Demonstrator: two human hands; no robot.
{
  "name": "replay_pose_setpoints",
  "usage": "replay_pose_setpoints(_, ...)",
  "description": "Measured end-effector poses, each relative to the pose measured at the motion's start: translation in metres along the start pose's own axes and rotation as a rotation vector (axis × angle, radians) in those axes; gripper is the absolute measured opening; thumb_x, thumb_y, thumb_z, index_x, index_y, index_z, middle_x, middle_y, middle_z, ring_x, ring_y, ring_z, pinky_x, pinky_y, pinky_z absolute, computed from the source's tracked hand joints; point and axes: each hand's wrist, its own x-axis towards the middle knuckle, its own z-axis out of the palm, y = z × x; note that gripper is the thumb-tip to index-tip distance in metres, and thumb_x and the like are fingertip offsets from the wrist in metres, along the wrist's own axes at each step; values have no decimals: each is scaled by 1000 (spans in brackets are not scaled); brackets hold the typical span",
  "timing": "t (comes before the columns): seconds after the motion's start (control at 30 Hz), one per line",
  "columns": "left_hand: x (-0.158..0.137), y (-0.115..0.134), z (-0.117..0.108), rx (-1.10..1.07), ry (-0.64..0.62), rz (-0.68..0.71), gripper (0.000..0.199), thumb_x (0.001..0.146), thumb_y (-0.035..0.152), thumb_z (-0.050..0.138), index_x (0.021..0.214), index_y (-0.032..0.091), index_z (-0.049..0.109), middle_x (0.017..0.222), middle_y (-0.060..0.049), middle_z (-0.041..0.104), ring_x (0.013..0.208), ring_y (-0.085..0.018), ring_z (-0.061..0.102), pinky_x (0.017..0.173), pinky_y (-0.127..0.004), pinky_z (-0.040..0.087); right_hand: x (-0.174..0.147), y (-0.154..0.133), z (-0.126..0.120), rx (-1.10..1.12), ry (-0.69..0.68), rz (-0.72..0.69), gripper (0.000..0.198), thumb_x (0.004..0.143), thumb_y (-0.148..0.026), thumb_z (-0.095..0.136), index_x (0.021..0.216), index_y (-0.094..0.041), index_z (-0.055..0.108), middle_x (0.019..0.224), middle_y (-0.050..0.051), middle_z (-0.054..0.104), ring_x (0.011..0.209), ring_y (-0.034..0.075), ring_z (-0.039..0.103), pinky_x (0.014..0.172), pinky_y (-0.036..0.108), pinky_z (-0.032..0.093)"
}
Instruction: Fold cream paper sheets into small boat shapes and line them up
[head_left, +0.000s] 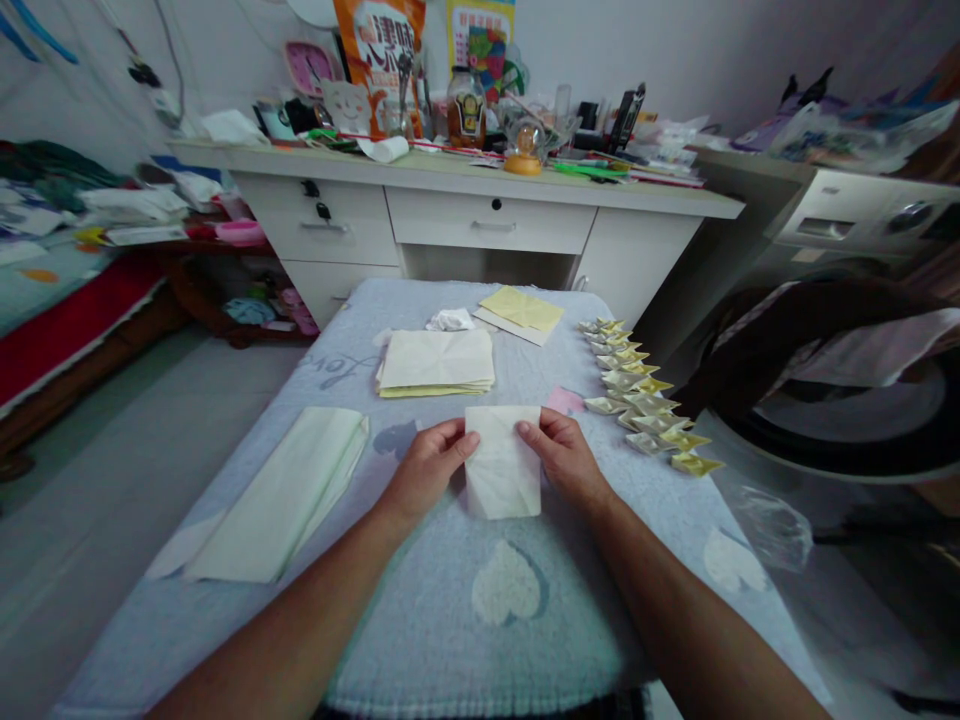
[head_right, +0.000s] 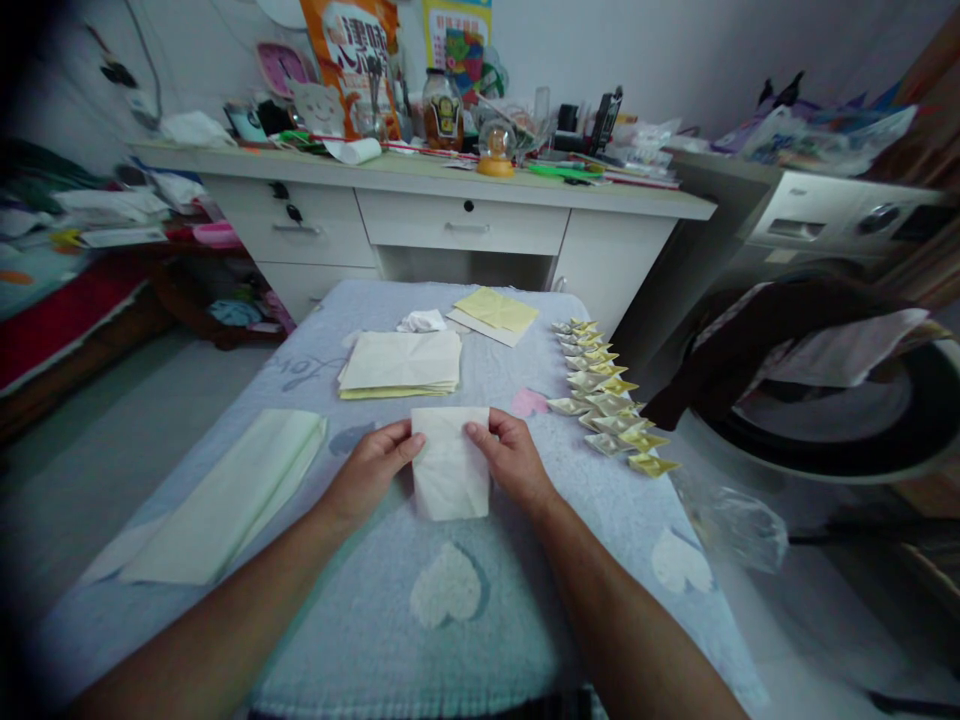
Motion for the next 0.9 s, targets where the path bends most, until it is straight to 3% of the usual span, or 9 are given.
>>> replay_pose_setpoints(0.3,1,-9,-3,121,98,-19,28,77,40,67,73,12,71,67,-2,67,62,-15,56,65,-27,44,0,0,2,-14,-10,8,31,78,-47,68,85,-17,68,75,1,65,63,13,55,58,24,43)
replay_pose_setpoints(0.53,-2,-6,-2,148,107,-17,28,77,40,67,75,12,71,67,-2,66,64,-15,56,62,-26,42,1,-2,1,-80,59,-21,34,78,-48,68,68,-17,58,62,-3,51,54,10,43,49,21,33)
replay_pose_setpoints(0.9,-4,-4,0,110,125,-34,30,75,40,69,76,11,71,66,-3,66,62,-15,56,61,-26,43,-2,-5,2,-68,24,-38,33,80,-48,65,71,-16,59,63,-3,50,55,9,42,51,21,31)
